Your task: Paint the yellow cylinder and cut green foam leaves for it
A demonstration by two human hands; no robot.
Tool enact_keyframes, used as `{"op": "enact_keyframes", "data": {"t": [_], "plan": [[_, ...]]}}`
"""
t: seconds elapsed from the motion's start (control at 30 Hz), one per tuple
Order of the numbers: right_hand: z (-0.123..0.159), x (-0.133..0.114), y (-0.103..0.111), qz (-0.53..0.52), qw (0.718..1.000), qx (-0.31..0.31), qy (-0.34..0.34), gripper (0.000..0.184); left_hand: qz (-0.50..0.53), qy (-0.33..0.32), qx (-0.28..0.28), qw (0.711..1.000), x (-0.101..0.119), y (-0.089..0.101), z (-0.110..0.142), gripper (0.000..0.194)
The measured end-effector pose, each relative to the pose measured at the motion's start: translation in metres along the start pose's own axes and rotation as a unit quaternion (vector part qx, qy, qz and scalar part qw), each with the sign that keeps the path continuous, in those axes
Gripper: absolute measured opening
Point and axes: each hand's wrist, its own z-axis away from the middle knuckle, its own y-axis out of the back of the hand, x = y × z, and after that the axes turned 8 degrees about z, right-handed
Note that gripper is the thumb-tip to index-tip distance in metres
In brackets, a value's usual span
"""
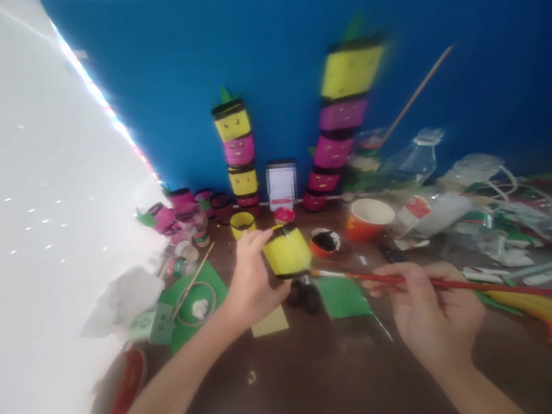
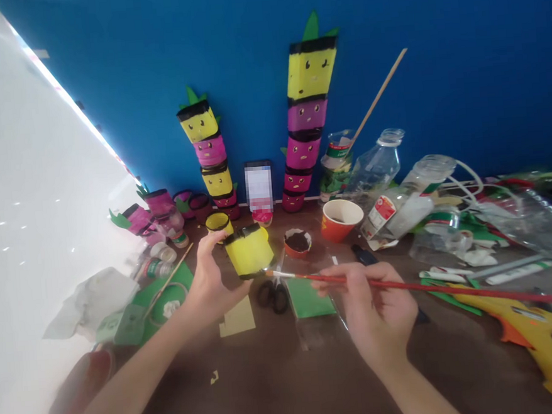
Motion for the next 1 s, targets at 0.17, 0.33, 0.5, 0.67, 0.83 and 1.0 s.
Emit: {"op": "enact_keyframes", "data": {"t": [0.17,0.33,0.5,0.67,0.83,1.0], "plan": [[-0.005,0.000,0.001,0.006,1.000,0.019,-0.013,0.023,0.005,0.012,0.002,1.000,0.003,0.001,0.001,0.083],[-0.009,0.002,0.004,-0.013,1.000,0.018,-0.014,0.022,0.005,0.031,-0.001,1.000,0.004,0.003,0.001,0.085],[-0.009,0.002,0.003,-0.011,0.999,0.002,-0.031,0.020,0.019,0.031,0.006,0.999,0.004,0.003,0.001,0.085],[-0.011,0.004,0.004,-0.025,0.999,0.021,-0.037,0.023,0.032,0.037,0.009,0.999,0.004,0.002,0.002,0.084],[-0.010,0.002,0.005,-0.011,0.999,0.005,-0.036,0.021,0.046,0.049,0.006,0.998,0.004,0.003,0.002,0.085],[-0.022,0.002,0.015,-0.049,0.998,-0.022,-0.040,0.018,0.061,0.057,-0.001,0.996,0.004,0.004,0.000,0.084]]}}
